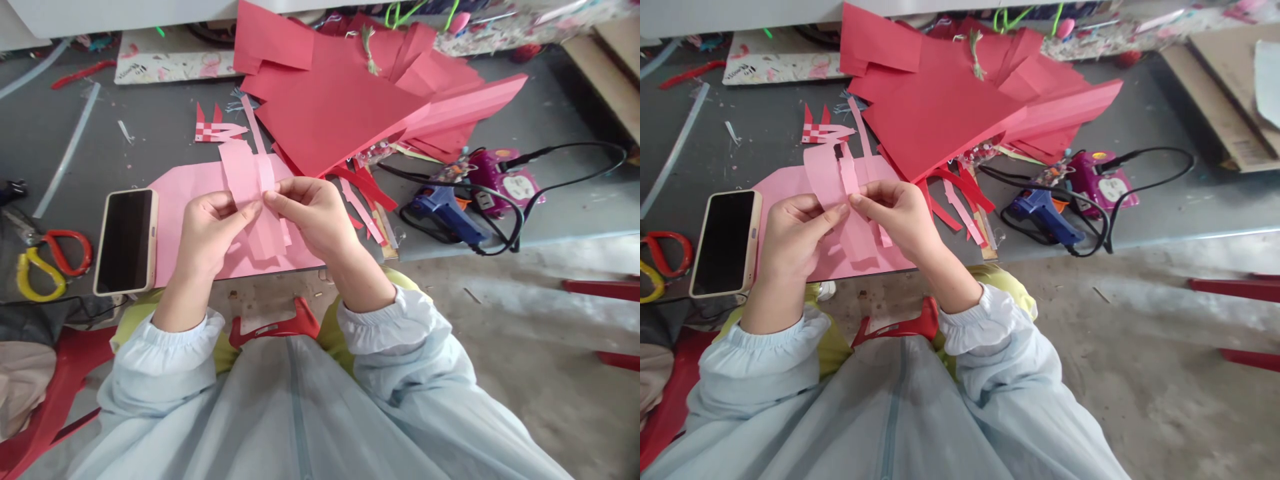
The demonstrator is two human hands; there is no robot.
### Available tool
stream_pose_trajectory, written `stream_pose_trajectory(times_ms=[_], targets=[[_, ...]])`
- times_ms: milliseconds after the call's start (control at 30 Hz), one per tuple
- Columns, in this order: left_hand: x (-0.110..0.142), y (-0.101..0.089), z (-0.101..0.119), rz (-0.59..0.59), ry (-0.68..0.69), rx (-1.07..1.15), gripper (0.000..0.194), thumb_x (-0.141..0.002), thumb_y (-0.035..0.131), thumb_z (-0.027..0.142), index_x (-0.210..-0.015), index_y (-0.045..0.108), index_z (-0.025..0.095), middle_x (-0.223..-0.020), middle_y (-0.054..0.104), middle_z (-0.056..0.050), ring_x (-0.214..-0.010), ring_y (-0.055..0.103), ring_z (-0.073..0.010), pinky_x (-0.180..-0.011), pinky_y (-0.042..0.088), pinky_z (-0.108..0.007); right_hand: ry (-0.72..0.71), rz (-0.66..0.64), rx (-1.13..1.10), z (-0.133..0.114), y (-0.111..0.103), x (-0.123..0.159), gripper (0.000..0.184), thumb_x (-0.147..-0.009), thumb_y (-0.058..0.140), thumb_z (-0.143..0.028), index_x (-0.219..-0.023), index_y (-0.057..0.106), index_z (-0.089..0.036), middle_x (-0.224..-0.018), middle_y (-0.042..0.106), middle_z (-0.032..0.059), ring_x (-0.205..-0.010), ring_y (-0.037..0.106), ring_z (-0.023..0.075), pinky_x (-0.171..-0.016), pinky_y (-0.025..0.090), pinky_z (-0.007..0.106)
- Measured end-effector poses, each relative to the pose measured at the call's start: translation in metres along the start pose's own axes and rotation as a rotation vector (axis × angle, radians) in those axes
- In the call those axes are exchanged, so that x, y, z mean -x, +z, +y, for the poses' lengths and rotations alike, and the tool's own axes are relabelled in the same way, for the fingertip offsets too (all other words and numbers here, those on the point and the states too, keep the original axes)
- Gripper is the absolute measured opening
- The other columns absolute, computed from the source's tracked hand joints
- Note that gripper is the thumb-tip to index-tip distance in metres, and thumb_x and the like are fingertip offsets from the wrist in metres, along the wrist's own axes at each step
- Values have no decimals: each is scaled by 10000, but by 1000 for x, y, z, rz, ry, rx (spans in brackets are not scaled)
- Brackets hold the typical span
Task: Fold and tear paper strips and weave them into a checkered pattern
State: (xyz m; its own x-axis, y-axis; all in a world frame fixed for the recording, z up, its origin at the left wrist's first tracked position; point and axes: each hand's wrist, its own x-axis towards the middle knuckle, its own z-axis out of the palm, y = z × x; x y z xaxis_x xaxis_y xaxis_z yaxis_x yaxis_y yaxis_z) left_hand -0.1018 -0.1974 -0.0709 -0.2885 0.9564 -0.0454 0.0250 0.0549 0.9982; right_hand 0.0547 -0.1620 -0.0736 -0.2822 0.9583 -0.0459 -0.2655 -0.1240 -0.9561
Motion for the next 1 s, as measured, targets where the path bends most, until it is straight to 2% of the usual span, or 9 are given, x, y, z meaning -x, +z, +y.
stream_pose_trajectory(times_ms=[233,500,733,867,1000], targets=[[0,-2,0,-7,-25,-22,322,-675,890,383,-588,658,178,-550,562,23,-504,479,-76,-461,362,-224,8,-71,41,1,-3,1,331,-663,889,-435,-718,708,-164,-650,639,-16,-599,536,79,-543,441,224],[2,3,0,-29,81,50,209,-696,867,365,-655,745,200,-607,630,4,-561,529,-96,-475,391,-222,21,-37,-28,0,1,0,378,-618,907,-470,-730,708,-168,-711,669,-8,-632,549,78,-551,448,218],[2,1,0,9,69,35,241,-682,884,387,-666,747,190,-624,660,2,-574,549,-95,-502,447,-212,35,-74,25,0,-3,0,315,-651,900,-415,-742,738,-161,-657,651,-14,-589,513,70,-522,409,217],[1,-2,1,-39,59,53,262,-647,911,385,-703,763,175,-649,682,-2,-585,576,-91,-540,474,-208,28,-49,21,2,-3,0,272,-672,880,-384,-730,735,-161,-631,639,-19,-580,518,72,-513,408,216],[2,-5,2,-70,9,34,300,-620,925,378,-625,723,157,-583,620,11,-561,557,-86,-519,441,-202,26,-32,4,3,1,0,262,-647,883,-361,-704,724,-161,-617,637,-20,-565,518,72,-507,409,219]])
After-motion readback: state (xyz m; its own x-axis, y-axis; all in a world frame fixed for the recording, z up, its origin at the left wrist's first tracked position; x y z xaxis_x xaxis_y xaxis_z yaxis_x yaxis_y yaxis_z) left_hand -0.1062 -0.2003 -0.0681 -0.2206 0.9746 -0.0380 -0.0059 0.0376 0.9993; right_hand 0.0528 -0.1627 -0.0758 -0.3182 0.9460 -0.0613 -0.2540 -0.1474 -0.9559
